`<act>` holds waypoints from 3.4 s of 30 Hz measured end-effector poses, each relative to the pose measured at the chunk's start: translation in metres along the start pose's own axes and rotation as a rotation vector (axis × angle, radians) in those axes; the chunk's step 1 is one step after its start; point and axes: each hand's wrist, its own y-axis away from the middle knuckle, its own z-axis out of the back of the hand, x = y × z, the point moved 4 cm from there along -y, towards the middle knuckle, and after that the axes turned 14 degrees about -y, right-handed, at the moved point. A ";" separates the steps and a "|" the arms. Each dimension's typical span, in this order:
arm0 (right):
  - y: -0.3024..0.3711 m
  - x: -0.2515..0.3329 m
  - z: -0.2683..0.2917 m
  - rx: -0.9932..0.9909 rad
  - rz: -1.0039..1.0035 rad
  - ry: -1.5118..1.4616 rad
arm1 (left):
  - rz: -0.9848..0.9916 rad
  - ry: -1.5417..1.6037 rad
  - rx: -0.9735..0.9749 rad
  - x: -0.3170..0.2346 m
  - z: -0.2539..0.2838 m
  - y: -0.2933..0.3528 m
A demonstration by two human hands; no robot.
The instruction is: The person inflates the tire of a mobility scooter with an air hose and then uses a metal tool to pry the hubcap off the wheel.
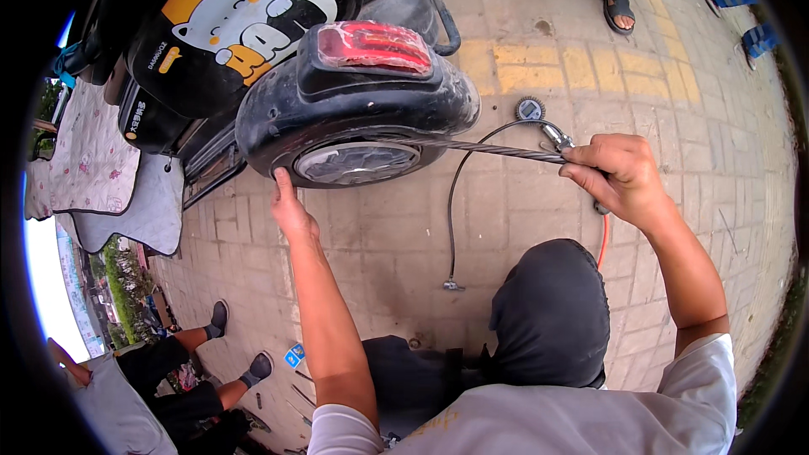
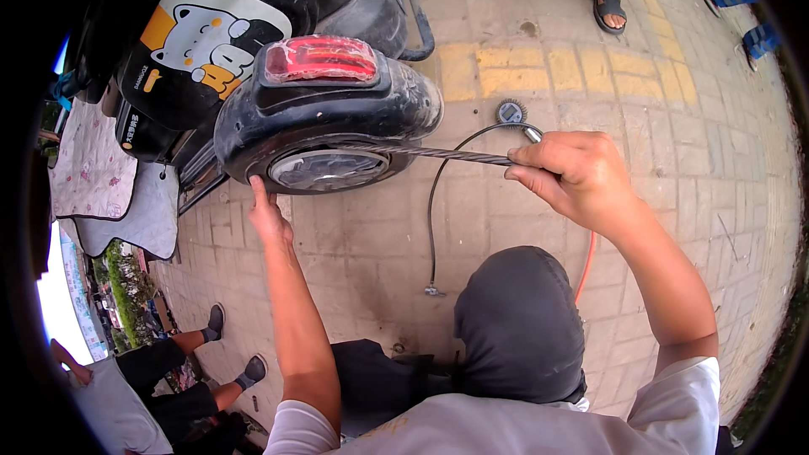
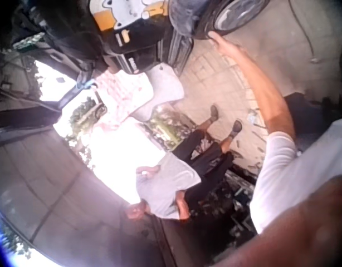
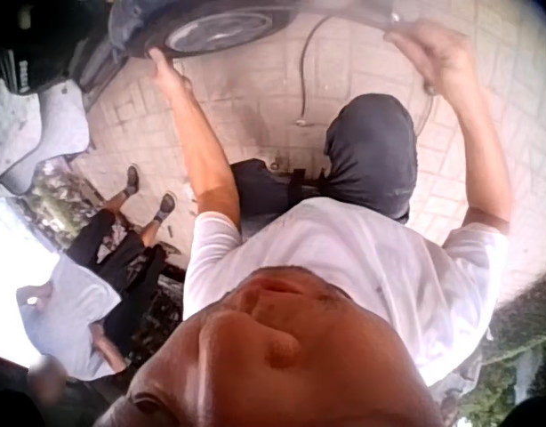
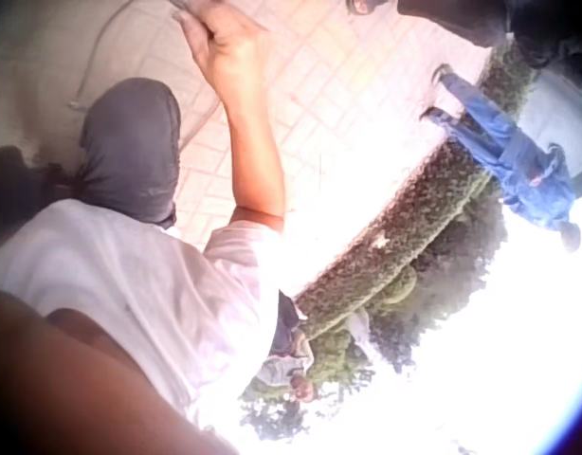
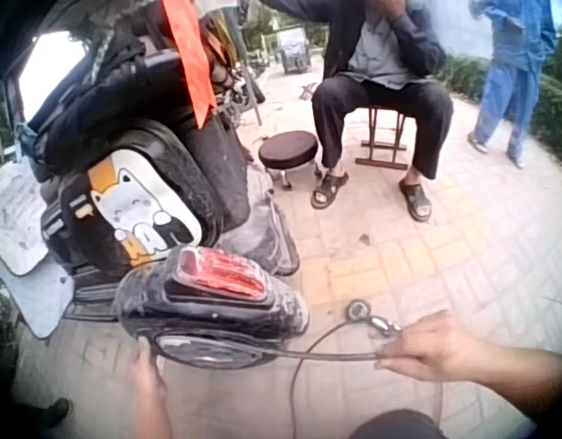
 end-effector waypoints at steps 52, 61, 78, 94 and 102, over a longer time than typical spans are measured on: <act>-0.072 -0.015 0.002 0.219 0.336 -0.011 | -1.017 -1.379 0.074 -0.110 -0.086 0.090; -0.105 -0.032 0.012 0.362 0.248 -0.084 | -1.045 -1.267 0.062 -0.102 -0.079 0.093; -0.013 0.072 0.018 0.048 0.145 0.237 | 0.536 0.442 0.152 0.039 -0.049 0.030; 0.020 0.055 0.026 -0.058 -0.045 0.072 | -0.282 -0.501 -0.134 -0.043 -0.056 0.061; 0.047 0.025 0.025 -0.066 -0.145 0.068 | -0.606 -0.756 -0.089 -0.072 -0.069 0.096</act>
